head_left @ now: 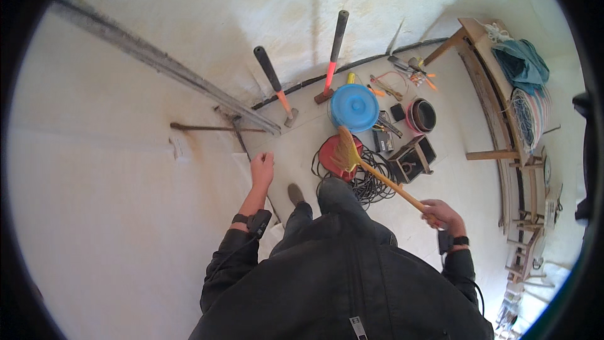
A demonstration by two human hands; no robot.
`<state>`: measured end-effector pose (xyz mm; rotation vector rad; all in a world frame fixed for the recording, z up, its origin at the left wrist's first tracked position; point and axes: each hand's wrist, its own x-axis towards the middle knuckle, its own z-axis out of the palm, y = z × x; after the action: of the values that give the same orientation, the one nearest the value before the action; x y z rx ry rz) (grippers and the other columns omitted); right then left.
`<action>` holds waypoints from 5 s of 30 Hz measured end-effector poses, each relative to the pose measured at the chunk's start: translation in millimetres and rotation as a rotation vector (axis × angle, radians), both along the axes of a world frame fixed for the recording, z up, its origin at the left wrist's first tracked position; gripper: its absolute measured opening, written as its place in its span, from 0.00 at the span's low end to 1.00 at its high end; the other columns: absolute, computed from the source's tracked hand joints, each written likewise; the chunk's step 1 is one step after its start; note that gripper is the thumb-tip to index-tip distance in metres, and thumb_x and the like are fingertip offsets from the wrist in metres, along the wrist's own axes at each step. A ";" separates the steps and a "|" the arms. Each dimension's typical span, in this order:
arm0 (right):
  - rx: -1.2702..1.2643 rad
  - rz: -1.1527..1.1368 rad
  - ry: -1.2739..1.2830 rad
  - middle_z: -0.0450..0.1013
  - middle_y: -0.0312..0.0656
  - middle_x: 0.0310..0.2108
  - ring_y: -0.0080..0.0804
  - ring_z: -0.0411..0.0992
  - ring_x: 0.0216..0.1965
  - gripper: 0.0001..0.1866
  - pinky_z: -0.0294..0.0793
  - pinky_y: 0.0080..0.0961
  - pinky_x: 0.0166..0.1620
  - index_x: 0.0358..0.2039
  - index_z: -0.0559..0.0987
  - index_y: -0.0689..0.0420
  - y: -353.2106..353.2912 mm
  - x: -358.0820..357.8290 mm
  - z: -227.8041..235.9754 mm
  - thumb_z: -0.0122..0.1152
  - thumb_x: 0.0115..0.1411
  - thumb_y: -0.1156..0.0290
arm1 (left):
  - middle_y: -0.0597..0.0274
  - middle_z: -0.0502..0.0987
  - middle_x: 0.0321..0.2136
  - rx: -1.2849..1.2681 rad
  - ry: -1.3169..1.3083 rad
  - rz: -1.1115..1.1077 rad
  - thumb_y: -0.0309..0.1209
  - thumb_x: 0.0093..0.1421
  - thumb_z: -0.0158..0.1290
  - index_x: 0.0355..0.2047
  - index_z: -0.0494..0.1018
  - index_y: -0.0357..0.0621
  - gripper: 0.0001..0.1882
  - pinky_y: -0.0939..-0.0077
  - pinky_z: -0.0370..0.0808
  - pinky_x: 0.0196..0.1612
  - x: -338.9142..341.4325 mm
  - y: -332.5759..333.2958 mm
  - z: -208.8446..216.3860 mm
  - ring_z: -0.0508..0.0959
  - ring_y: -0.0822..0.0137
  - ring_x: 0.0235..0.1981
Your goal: The person sweeps a tiled floor with a broom in a cluttered room. They move plastic jugs and metal poles out of the way to access the floor, then continue sweeping around the remaining items.
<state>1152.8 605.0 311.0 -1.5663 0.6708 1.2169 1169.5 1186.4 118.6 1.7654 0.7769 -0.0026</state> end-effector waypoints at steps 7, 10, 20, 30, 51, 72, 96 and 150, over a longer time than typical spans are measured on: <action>-0.521 0.179 -0.007 0.76 0.39 0.24 0.21 0.69 0.18 0.29 0.68 0.20 0.20 0.58 0.75 0.56 -17.9 18.0 156.4 0.60 0.53 0.77 | 0.57 0.79 0.27 -0.131 -0.209 -0.211 0.37 0.62 0.56 0.35 0.75 0.32 0.16 0.72 0.74 0.36 132.7 -29.4 -3.2 0.77 0.69 0.29; -0.706 0.244 -0.076 0.76 0.41 0.22 0.23 0.70 0.17 0.26 0.69 0.22 0.19 0.57 0.76 0.58 -5.4 51.7 208.3 0.59 0.54 0.77 | 0.58 0.78 0.27 -0.148 -0.259 -0.267 0.36 0.61 0.57 0.38 0.74 0.32 0.16 0.72 0.74 0.36 194.7 -42.5 1.3 0.77 0.69 0.29; -0.718 -0.128 -0.395 0.73 0.40 0.23 0.24 0.71 0.18 0.23 0.71 0.24 0.18 0.58 0.72 0.62 11.4 247.8 64.4 0.56 0.62 0.68 | 0.40 0.73 0.49 0.103 -0.424 -0.258 0.42 0.52 0.66 0.60 0.63 0.32 0.41 0.62 0.70 0.54 479.3 -116.3 56.1 0.74 0.51 0.52; 0.030 -0.631 -0.272 0.74 0.41 0.25 0.24 0.71 0.19 0.06 0.70 0.20 0.20 0.35 0.75 0.64 53.9 458.0 -100.5 0.58 0.59 0.75 | 0.61 0.75 0.29 -0.134 -0.494 -0.390 0.26 0.52 0.65 0.33 0.69 0.43 0.14 0.71 0.73 0.39 568.6 -156.9 25.8 0.75 0.67 0.32; -0.203 -0.262 -0.269 0.67 0.44 0.14 0.31 0.65 0.09 0.02 0.61 0.33 0.10 0.29 0.72 0.68 217.6 654.6 -312.6 0.54 0.53 0.84 | 0.60 0.72 0.33 -0.200 -0.419 -0.417 0.14 0.49 0.58 0.34 0.68 0.42 0.15 0.70 0.71 0.47 463.2 -85.2 55.1 0.73 0.65 0.36; -0.086 0.094 -0.396 0.77 0.48 0.26 0.33 0.76 0.23 0.28 0.75 0.30 0.27 0.54 0.75 0.66 263.2 461.7 -213.6 0.59 0.49 0.78 | 0.59 0.72 0.34 -0.229 -0.363 -0.528 0.14 0.49 0.59 0.34 0.68 0.42 0.15 0.74 0.71 0.46 386.7 -34.7 51.4 0.74 0.64 0.37; -0.396 0.319 -0.607 0.78 0.60 0.41 0.55 0.78 0.44 0.28 0.75 0.39 0.48 0.54 0.75 0.64 289.4 410.3 -220.4 0.59 0.50 0.74 | 0.58 0.73 0.35 -0.208 -0.361 -0.557 0.17 0.51 0.60 0.34 0.68 0.41 0.13 0.72 0.72 0.48 378.1 -24.2 44.1 0.75 0.64 0.39; -0.351 -0.636 -0.530 0.72 0.39 0.22 0.25 0.68 0.16 0.22 0.68 0.24 0.18 0.53 0.74 0.64 192.9 566.0 -261.4 0.57 0.56 0.81 | 0.58 0.73 0.34 -0.258 -0.366 -0.478 0.15 0.53 0.56 0.34 0.68 0.40 0.11 0.69 0.72 0.50 420.9 -41.6 34.6 0.75 0.63 0.41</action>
<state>1718.8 797.9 49.6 -1.6735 0.9552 0.2033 1590.5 1144.8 153.2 1.6029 0.0765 -0.0930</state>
